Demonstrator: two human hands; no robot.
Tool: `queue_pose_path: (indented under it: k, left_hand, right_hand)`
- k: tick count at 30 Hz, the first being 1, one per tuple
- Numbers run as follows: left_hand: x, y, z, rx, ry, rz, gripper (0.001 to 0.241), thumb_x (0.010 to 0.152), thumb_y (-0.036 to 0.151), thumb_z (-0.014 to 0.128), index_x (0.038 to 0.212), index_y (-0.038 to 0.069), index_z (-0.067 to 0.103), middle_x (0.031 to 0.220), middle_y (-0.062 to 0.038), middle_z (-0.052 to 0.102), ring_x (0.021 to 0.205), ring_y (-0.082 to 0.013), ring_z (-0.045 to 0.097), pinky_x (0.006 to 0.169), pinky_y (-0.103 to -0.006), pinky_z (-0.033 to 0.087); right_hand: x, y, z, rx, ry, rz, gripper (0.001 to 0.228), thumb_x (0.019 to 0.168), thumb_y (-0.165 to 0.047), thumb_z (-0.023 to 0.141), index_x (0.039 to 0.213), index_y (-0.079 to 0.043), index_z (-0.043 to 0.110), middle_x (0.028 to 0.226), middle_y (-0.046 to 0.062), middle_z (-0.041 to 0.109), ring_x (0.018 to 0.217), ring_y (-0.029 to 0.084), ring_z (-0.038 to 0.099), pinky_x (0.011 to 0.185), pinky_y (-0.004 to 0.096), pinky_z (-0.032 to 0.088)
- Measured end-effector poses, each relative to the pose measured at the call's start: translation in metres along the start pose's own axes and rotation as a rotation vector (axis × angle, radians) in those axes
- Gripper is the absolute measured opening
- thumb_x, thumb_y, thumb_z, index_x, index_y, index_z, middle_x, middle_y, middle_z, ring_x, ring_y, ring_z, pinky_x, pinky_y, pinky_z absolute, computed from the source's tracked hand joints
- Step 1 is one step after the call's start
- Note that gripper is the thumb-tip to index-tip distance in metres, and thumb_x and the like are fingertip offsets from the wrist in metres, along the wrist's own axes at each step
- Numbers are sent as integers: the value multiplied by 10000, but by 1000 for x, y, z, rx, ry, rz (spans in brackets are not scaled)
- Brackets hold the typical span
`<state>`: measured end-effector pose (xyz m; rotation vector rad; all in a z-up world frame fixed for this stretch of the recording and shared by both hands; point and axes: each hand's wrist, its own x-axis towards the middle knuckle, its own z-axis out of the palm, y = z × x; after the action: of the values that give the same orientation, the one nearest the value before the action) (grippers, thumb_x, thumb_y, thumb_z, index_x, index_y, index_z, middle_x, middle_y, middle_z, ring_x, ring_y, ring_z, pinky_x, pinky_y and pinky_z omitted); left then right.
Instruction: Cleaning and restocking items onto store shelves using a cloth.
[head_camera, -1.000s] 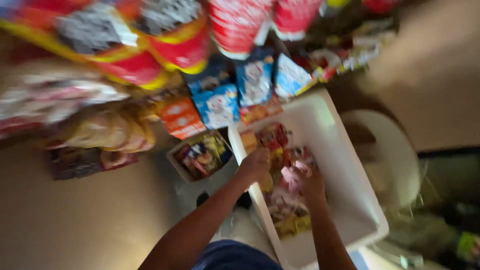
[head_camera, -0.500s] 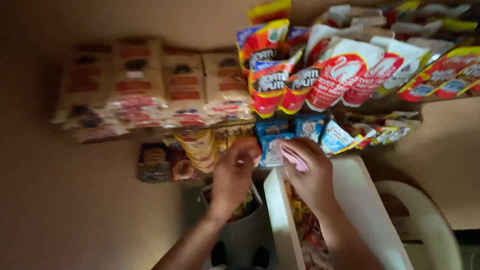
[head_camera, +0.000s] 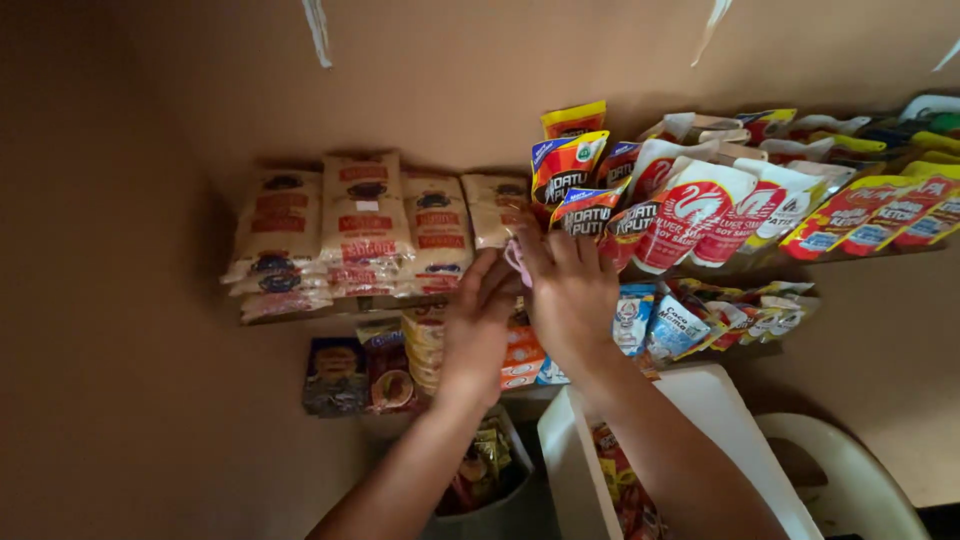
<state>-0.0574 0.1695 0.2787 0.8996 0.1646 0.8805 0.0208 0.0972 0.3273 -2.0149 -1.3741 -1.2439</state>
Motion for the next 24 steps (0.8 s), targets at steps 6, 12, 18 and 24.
queue_pose_path:
  k: [6, 12, 18, 24]
  left_hand:
    - [13, -2, 6, 27, 31, 59, 331, 1082, 132, 542, 1337, -77, 574, 1181, -136, 643, 1058, -204, 574, 925, -354, 470]
    - [24, 26, 16, -346, 79, -235, 402, 1038, 433, 499, 1168, 83, 650, 1045, -51, 713, 928, -179, 678, 820, -347, 547]
    - [25, 40, 17, -392, -8, -118, 308, 1054, 342, 576, 1150, 55, 637, 1047, -74, 713, 920, -172, 695, 812, -348, 566]
    - [33, 74, -19, -286, 56, 82, 239, 949, 58, 615, 1188, 46, 614, 1096, -64, 692, 954, -183, 687, 833, -348, 575]
  right_hand:
    - [2, 4, 18, 24, 12, 36, 204, 836, -207, 770, 1021, -149, 705, 981, 33, 640, 907, 293, 636, 720, 462, 507]
    - [9, 1, -15, 86, 127, 12, 260, 825, -154, 781, 1077, -117, 733, 976, 66, 623, 881, 316, 610, 764, 463, 507]
    - [14, -8, -35, 176, 164, -20, 382, 762, -97, 798, 1140, -109, 747, 1050, 51, 643, 923, 309, 617, 791, 463, 505]
    - [35, -30, -34, 441, 251, -87, 518, 788, -74, 852, 1276, -137, 691, 1220, 106, 613, 1079, 309, 637, 935, 430, 549]
